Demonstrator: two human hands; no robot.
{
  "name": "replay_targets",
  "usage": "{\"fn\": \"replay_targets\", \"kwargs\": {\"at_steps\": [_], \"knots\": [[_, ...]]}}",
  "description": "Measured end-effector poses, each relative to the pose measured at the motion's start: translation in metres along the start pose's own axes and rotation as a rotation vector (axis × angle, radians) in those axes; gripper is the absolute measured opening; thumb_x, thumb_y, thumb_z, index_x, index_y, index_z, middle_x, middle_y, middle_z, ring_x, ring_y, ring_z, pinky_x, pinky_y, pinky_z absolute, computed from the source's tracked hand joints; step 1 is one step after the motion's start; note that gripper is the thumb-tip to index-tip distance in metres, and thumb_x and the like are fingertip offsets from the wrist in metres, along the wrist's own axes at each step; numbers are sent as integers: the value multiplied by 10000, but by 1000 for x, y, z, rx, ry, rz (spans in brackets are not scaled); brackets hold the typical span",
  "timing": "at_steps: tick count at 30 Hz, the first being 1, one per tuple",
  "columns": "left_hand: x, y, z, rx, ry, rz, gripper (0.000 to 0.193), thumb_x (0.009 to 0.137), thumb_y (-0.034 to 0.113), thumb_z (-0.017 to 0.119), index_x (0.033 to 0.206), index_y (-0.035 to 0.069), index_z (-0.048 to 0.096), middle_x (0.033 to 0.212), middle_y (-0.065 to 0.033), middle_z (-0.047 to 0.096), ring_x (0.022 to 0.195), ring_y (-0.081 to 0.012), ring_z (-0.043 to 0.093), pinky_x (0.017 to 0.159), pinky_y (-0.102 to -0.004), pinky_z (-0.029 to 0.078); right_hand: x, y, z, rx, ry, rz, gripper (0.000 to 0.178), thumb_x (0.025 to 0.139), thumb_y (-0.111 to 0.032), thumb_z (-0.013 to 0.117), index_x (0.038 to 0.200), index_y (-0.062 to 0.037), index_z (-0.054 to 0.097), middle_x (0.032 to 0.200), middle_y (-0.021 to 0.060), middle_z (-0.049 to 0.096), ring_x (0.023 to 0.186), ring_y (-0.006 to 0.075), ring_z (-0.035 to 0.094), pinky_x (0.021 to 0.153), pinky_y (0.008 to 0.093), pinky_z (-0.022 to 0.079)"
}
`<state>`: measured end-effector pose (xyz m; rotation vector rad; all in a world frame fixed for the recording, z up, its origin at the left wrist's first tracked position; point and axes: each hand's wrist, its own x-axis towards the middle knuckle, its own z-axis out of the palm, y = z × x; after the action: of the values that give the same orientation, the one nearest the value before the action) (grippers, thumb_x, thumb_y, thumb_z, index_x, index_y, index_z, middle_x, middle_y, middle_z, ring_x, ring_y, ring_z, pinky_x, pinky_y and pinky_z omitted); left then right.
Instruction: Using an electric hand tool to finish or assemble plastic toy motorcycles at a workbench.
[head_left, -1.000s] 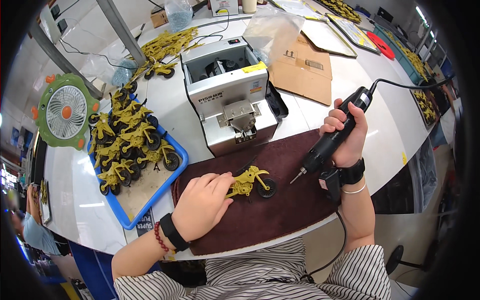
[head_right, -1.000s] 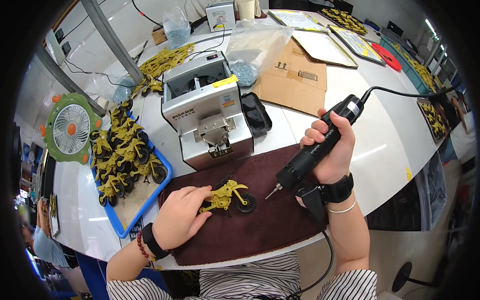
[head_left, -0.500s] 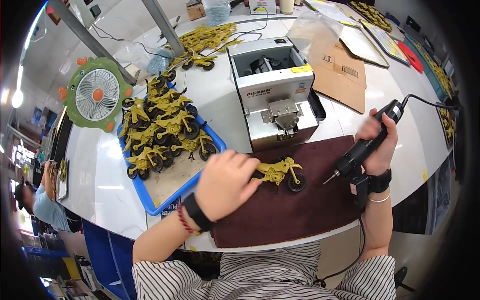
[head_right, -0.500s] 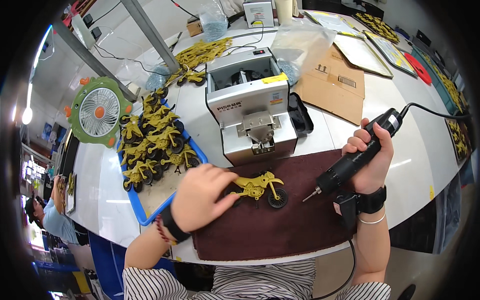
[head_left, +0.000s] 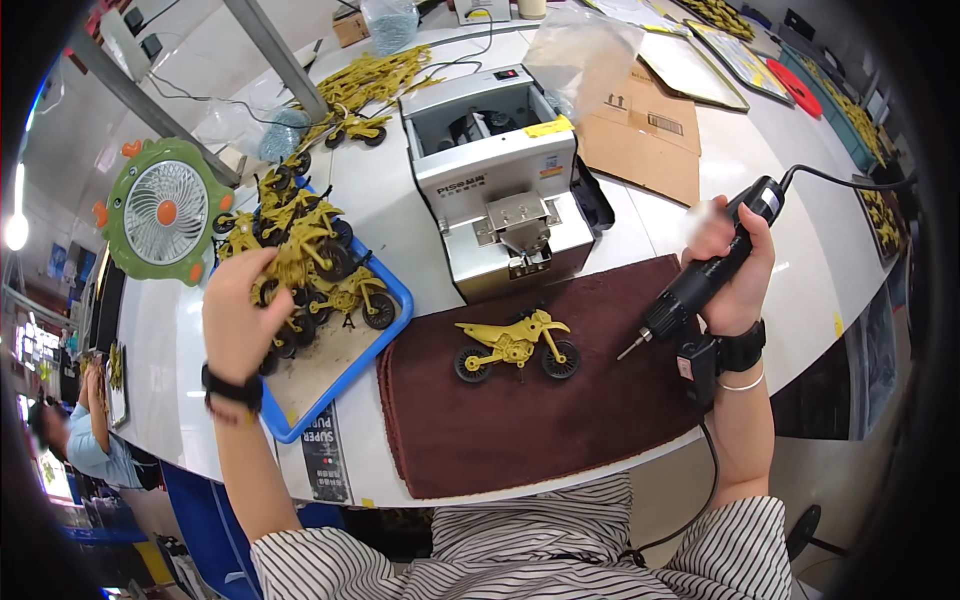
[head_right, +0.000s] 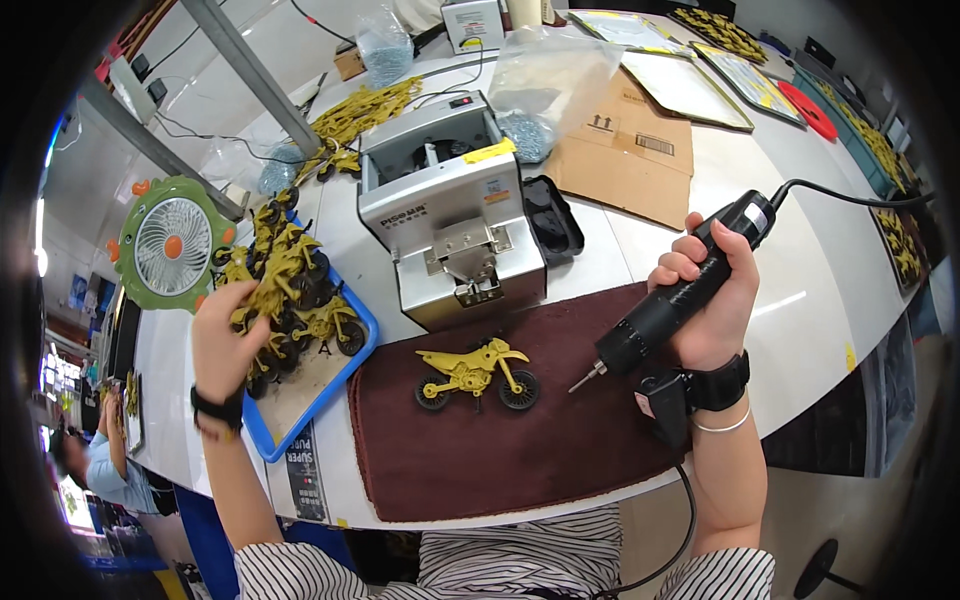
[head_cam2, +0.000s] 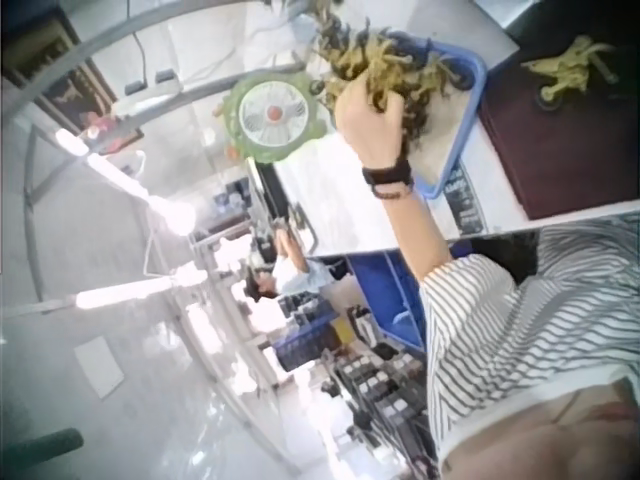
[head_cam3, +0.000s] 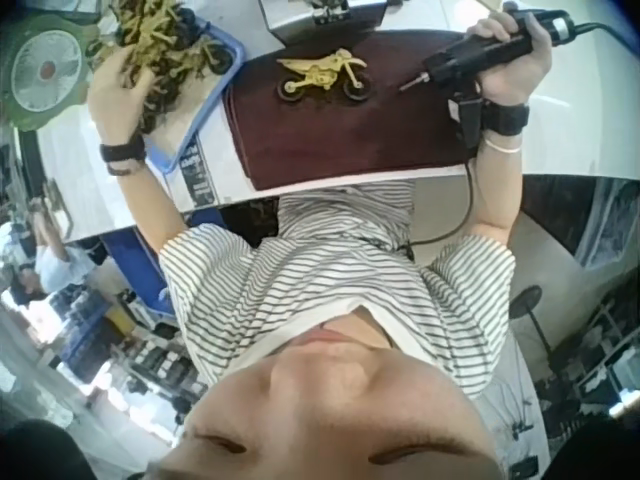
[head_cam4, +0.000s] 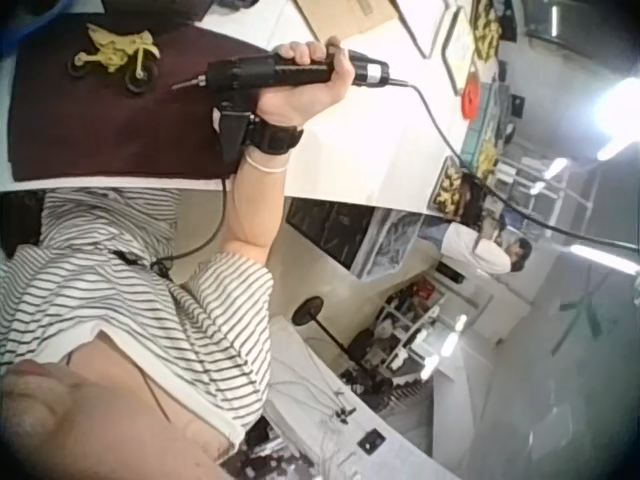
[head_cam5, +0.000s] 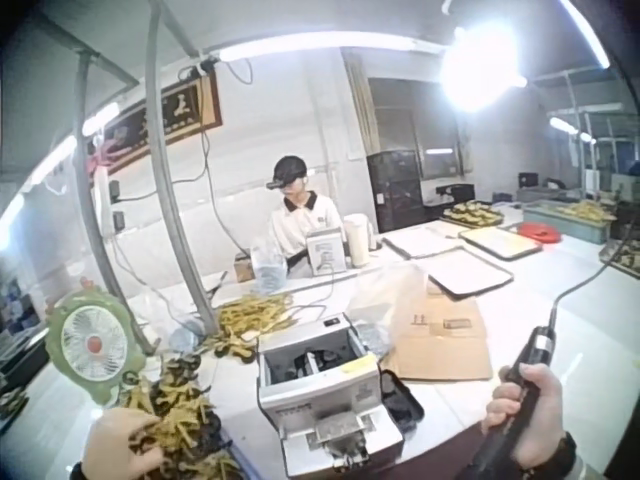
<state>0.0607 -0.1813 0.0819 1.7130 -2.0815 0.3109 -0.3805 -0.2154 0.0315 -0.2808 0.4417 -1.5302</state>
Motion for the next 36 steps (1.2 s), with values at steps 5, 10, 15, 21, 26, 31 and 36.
{"fn": "replay_targets", "kwargs": {"at_steps": [5, 10, 15, 21, 26, 31, 36], "knots": [[-34, 132, -3, -391, -319, 338, 377, 624, 89, 660, 997, 38, 626, 906, -111, 611, 845, -263, 594, 757, -345, 483, 1, -5, -5, 9, -3, -13, 239, 815, -202, 583, 993, -80, 479, 639, -46, 452, 548, 61, 444, 589, 234, 436], [-64, 159, 37, -452, -406, 394, 416, 616, 136, 700, 1016, 57, 620, 906, -78, 580, 824, -269, 560, 742, -355, 467, 2, -1, -1, 10, 3, -21, 242, 811, -201, 588, 990, -76, 481, 642, -41, 454, 552, 65, 446, 591, 236, 437], [-27, 156, 32, -383, -459, 465, 578, 671, 317, 699, 1209, 176, 538, 1249, -150, 436, 1133, -379, 421, 942, -503, 343, 2, 1, -1, -3, 10, -15, 243, 808, -201, 591, 987, -75, 484, 647, -36, 456, 554, 69, 445, 590, 238, 438], [-37, 152, 51, -249, -541, 628, 588, 775, 529, 583, 1302, 304, 453, 1412, -135, 312, 1214, -414, 359, 985, -533, 299, 2, 1, -2, -20, 12, -19, 255, 810, -203, 590, 996, -69, 477, 645, -39, 447, 553, 69, 441, 588, 235, 430], [-41, 127, 43, -176, -527, 593, 562, 780, 511, 583, 1287, 298, 465, 1401, -100, 346, 1165, -391, 409, 969, -466, 341, 1, -1, -3, 6, 8, -32, 269, 813, -203, 589, 1014, -64, 475, 655, -39, 446, 552, 69, 438, 584, 234, 422], [-25, 111, 16, -237, -460, 500, 564, 770, 407, 628, 1253, 149, 493, 1302, -120, 452, 1176, -306, 440, 970, -457, 343, 2, 1, -3, -18, 15, -39, 280, 815, -206, 591, 1022, -63, 469, 655, -36, 444, 553, 68, 436, 586, 233, 422], [2, 33, 21, -239, -190, 37, 264, 773, 108, 602, 1015, 5, 582, 996, -147, 604, 928, -306, 561, 831, -361, 432, 3, 0, -5, -12, -8, -23, 271, 819, -207, 586, 1018, -63, 471, 653, -34, 452, 553, 69, 441, 580, 235, 429]]}}
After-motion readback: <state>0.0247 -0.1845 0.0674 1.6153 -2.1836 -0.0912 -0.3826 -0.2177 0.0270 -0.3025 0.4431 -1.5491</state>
